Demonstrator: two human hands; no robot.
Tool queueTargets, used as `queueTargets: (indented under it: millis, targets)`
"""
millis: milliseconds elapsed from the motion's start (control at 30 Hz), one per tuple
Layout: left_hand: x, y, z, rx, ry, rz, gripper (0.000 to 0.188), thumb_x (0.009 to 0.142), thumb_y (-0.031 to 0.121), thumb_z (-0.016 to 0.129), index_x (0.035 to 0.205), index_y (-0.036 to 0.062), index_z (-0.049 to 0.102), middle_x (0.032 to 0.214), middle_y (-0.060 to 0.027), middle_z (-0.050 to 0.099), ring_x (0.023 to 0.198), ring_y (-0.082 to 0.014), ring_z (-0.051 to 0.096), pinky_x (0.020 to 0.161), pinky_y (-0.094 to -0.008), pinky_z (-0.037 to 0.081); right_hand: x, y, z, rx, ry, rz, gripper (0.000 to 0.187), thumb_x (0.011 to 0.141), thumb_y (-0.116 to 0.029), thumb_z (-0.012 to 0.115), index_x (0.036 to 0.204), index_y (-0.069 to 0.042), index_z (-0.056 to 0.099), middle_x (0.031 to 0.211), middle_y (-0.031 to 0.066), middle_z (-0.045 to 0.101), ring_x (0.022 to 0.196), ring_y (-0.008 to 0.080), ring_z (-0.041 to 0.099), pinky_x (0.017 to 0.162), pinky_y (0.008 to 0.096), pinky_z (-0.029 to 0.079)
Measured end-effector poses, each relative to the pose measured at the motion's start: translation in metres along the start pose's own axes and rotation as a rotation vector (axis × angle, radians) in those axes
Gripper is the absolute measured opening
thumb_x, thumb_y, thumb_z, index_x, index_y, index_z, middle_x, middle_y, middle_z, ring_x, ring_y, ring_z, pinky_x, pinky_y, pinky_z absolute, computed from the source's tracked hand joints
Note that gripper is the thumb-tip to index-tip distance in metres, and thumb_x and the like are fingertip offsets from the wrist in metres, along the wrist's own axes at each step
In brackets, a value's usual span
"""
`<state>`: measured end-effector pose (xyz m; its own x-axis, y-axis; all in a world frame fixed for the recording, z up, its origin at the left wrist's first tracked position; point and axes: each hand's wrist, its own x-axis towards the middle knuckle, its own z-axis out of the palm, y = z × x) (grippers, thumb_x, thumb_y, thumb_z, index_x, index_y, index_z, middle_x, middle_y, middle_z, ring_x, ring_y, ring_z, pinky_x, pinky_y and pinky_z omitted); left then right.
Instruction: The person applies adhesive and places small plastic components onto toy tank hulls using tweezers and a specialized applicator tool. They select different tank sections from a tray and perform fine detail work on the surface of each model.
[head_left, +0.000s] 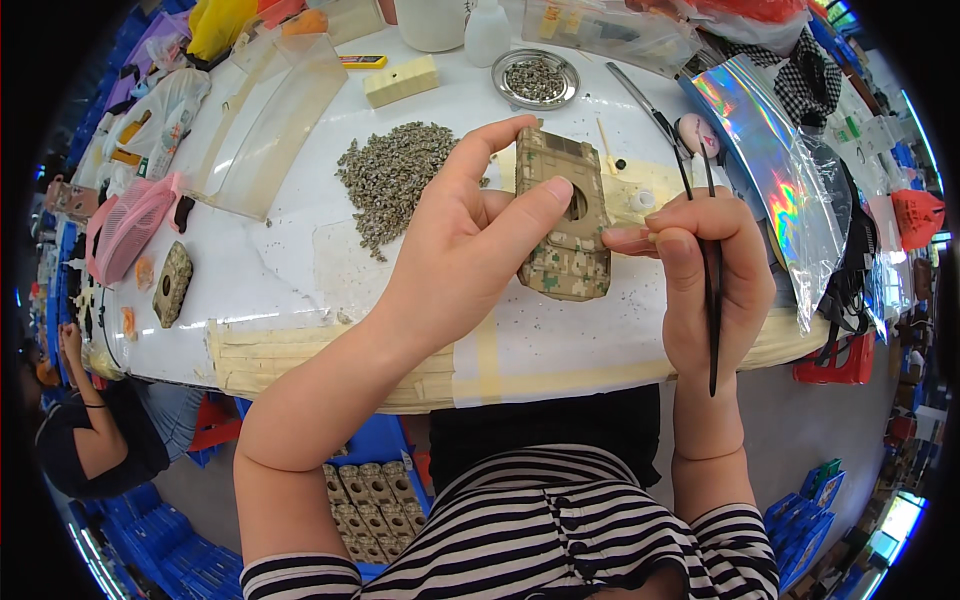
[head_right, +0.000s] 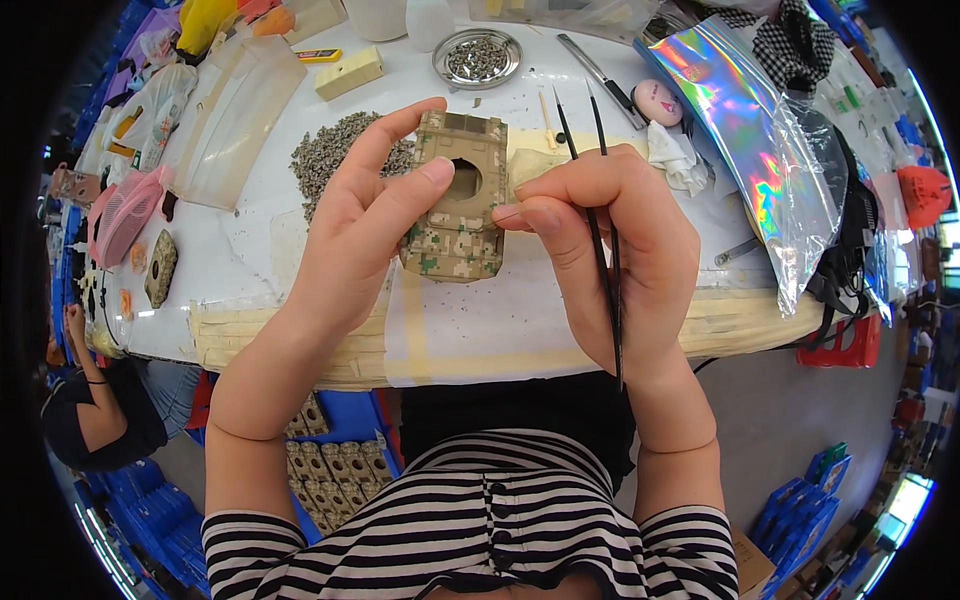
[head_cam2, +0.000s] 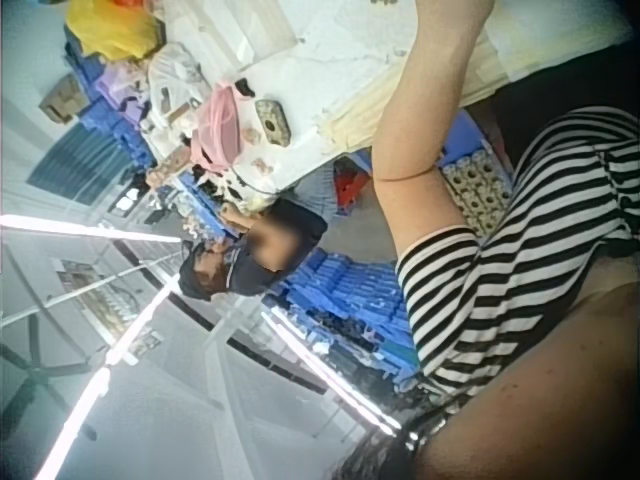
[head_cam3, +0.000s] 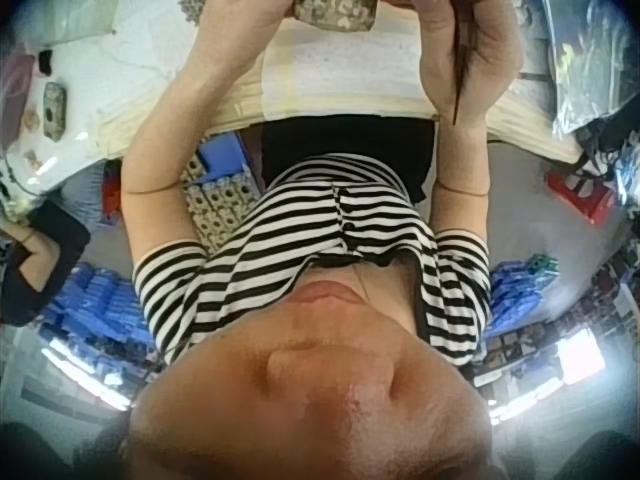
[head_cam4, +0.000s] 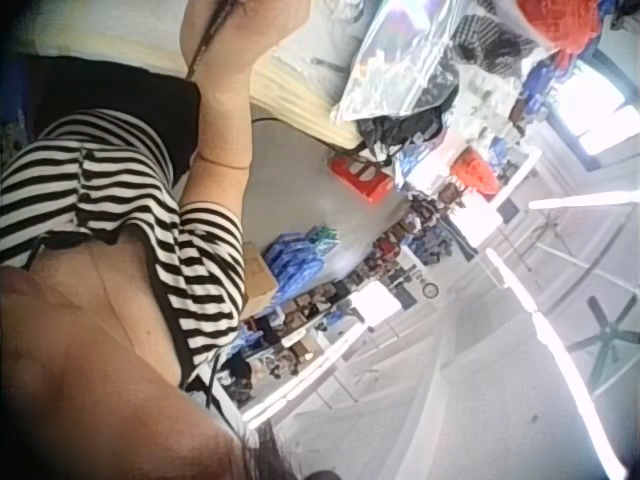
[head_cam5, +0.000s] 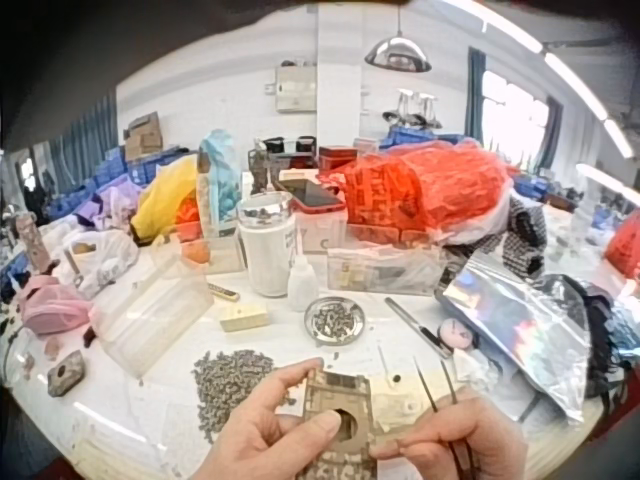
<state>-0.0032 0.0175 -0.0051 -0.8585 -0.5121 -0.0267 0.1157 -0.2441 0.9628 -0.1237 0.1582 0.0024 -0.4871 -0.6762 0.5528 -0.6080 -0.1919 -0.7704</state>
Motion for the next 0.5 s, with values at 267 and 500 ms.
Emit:
queueTargets:
  millis: [267,500]
  targets:
    - [0.0001,0.0009,0.0021,-0.032,0.008,0.001,0.053,0.092,0.016,0.056,0.136,-0.0023,0.031,0.08,-0.0096,0.067,0.071,-0.0074,0.061,0.061,-0.0204,0.044,-0.0018,0.0007,0.0019,0.306,0.029,0.106,0.011,0.095,-0.009,0.052,0.092,0.002,0.051,0.082,0.0053,0.057,0.078,0.0133,0.067,0.069,0.0199,0.049]
    - [0.0008,-0.0008,-0.0007,0.01,0.003,-0.004,0.055,0.092,0.017,0.057,0.136,-0.0023,0.031,0.077,-0.0082,0.066,0.067,-0.0059,0.059,0.056,-0.0196,0.042,-0.0015,0.0001,0.0012,0.244,0.005,0.097,0.011,0.095,-0.008,0.052,0.091,0.002,0.051,0.081,0.0049,0.057,0.078,0.0132,0.067,0.069,0.02,0.049]
